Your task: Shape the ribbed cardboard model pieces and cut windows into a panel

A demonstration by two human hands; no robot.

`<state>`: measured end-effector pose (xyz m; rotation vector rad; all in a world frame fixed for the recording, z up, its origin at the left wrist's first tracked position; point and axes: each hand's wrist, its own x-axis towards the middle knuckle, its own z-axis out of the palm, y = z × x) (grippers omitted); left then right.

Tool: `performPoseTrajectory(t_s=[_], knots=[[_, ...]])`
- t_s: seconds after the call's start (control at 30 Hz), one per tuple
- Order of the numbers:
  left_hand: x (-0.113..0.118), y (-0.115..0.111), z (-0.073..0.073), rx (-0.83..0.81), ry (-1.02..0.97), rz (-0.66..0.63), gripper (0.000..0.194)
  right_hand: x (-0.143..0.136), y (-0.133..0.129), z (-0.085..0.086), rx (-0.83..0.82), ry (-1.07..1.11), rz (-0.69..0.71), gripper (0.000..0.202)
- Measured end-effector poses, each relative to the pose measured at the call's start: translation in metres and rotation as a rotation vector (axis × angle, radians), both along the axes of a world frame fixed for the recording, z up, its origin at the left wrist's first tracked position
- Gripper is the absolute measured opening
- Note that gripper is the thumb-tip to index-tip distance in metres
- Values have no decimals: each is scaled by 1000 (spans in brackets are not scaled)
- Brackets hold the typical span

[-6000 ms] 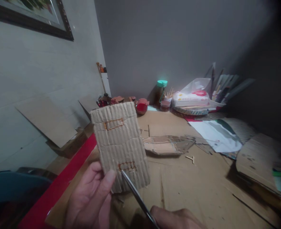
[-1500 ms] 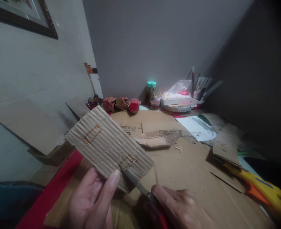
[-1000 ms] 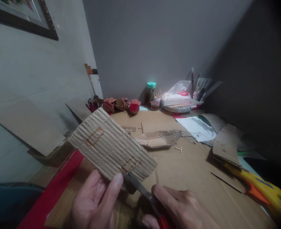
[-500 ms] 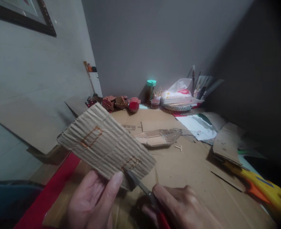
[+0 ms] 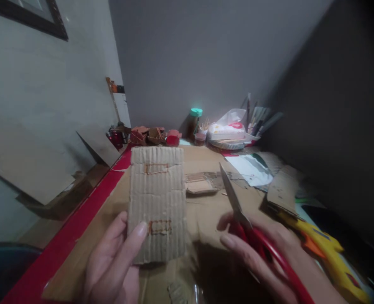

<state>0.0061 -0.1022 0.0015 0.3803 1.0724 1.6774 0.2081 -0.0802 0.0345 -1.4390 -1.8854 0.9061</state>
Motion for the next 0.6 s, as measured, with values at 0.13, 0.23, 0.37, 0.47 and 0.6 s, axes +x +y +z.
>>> performPoseTrajectory(t_s=[0.13, 0.23, 0.37, 0.47, 0.6], knots=[[7, -4, 6, -52, -22, -126, 41, -13, 10, 7, -347, 487, 146, 34], [10, -6, 8, -92, -15, -177, 42, -23, 11, -10, -462, 656, 250, 36], [16, -5, 13, -125, 35, -146, 48, -34, 6, -21, -463, 707, 201, 61], [18, -4, 14, -123, 111, -171, 58, -39, 2, -17, -487, 723, 131, 62], [16, -5, 12, -150, 240, -139, 60, -40, -1, -15, -558, 787, 111, 61]])
